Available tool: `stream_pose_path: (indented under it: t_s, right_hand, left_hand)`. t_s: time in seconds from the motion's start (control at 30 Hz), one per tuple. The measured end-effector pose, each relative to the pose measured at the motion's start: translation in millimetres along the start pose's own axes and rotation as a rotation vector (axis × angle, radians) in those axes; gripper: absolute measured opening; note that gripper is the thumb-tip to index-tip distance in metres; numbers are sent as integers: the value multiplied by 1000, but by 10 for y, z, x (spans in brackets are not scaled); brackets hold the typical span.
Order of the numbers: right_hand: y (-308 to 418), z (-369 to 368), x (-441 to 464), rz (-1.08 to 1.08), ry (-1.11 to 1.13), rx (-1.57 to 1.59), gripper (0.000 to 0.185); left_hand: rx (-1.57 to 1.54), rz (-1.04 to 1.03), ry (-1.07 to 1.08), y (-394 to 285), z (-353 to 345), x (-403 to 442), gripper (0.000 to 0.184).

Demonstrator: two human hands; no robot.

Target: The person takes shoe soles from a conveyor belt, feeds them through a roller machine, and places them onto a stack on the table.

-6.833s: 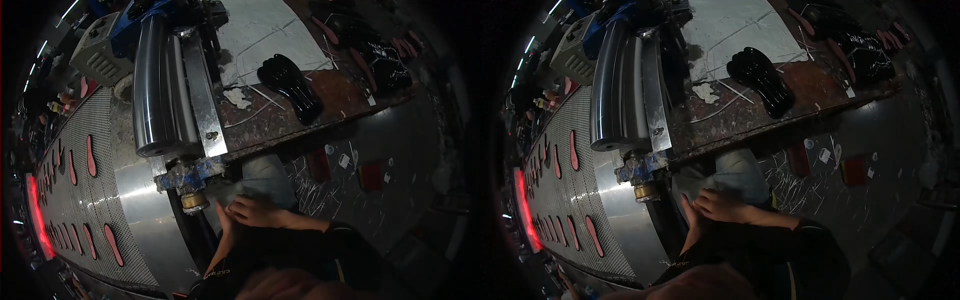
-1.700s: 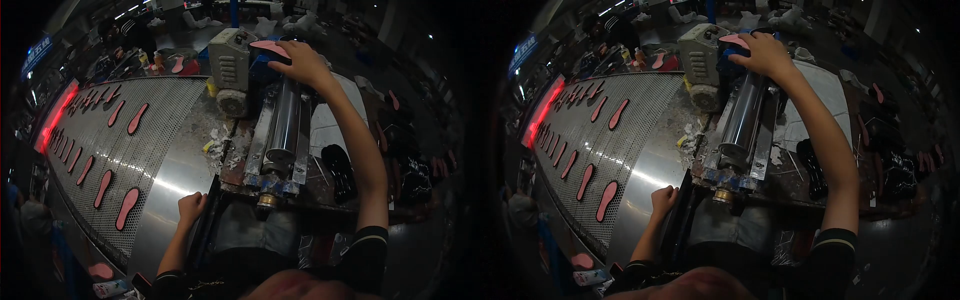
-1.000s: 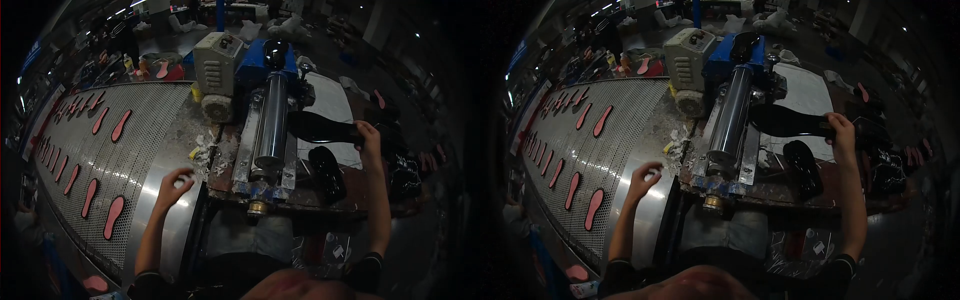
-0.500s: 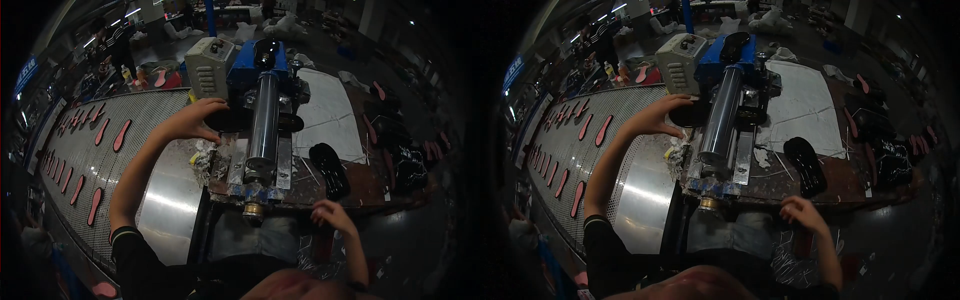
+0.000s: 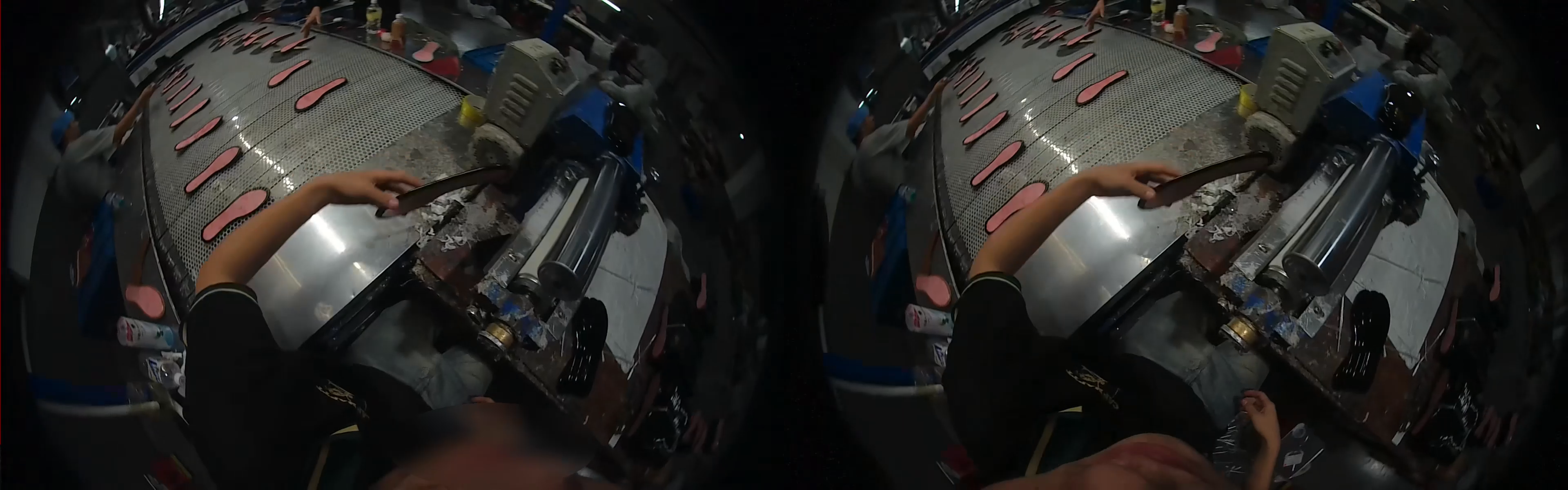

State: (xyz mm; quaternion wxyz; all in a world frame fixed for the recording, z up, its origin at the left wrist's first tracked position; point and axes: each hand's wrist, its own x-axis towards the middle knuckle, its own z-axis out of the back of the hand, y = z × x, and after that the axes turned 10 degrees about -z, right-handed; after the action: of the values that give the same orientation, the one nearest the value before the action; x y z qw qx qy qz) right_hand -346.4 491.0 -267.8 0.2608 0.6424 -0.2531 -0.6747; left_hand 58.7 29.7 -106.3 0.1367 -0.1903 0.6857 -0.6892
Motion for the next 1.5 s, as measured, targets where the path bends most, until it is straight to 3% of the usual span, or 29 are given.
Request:
stream_pose_path:
  t_s: [0.03,0.07,0.1,0.13,0.23,0.37,0.47,0.53,0.6,0.67,0.7,0.8,0.87,0.9,0.97,1.07,1.1,1.17,1.5]
  right_hand:
    - [-8,6,12,-18,1,51,26]
    - [-44,10,29,-51,14,74,26]
    - [-114,4,51,-53,25,61,26]
    - [-203,-21,66,-69,19,104,26]
    - [-68,-179,-41,-139,11,129,27]
    - [-78,-306,-137,-150,-4,162,27]
    - [-169,-328,-175,-86,4,148,28]
    - [-138,-406,-201,-87,-17,156,28]
    - [-135,-466,-269,-101,-49,162,28]
    - [-135,-488,-226,-63,-117,-54,21]
    - [-214,-479,-161,-56,-119,-56,21]
    - [-381,-569,48,-96,-90,-22,25]
    - [-55,-747,285,1193,202,38,45]
    - [37,-789,255,1188,210,31,45]
    - [221,-836,107,-179,-195,-349,62]
    - [256,-776,332,-322,-218,-262,68]
    - [218,-748,402,-317,-210,-271,68]
    - [129,-715,457,-320,-176,-250,71]
    - [164,-826,402,-311,-282,-254,71]
  left_hand:
    - [-203,103,-198,344,-130,-329,64]
    - [-535,8,-193,477,-344,-583,59]
    - [-708,6,-546,598,-607,-784,55]
    - [-865,-32,-729,881,-667,-1004,56]
    - [-935,-187,-1007,886,-952,-1215,61]
    - [-816,-184,-1307,939,-582,-1158,59]
    - [-709,-277,-1266,948,130,-919,62]
    - [-674,-339,-1124,934,821,-774,66]
    - [-791,-327,-1073,962,1458,-857,69]
    - [-491,-74,-1454,1050,1657,-897,72]
    - [-231,28,-1540,1144,1611,-912,65]
    - [564,87,-1547,1651,1267,-910,47]
    - [935,190,-1391,1451,745,-870,43]
    - [1030,157,-1366,1349,633,-823,42]
    - [1235,203,-1277,1310,496,-743,42]
    - [1384,202,-1028,1268,380,-708,43]
    - [1389,210,-1038,1255,371,-712,43]
    - [1477,320,-843,1219,351,-684,45]
    - [1485,299,-828,1235,359,-664,43]
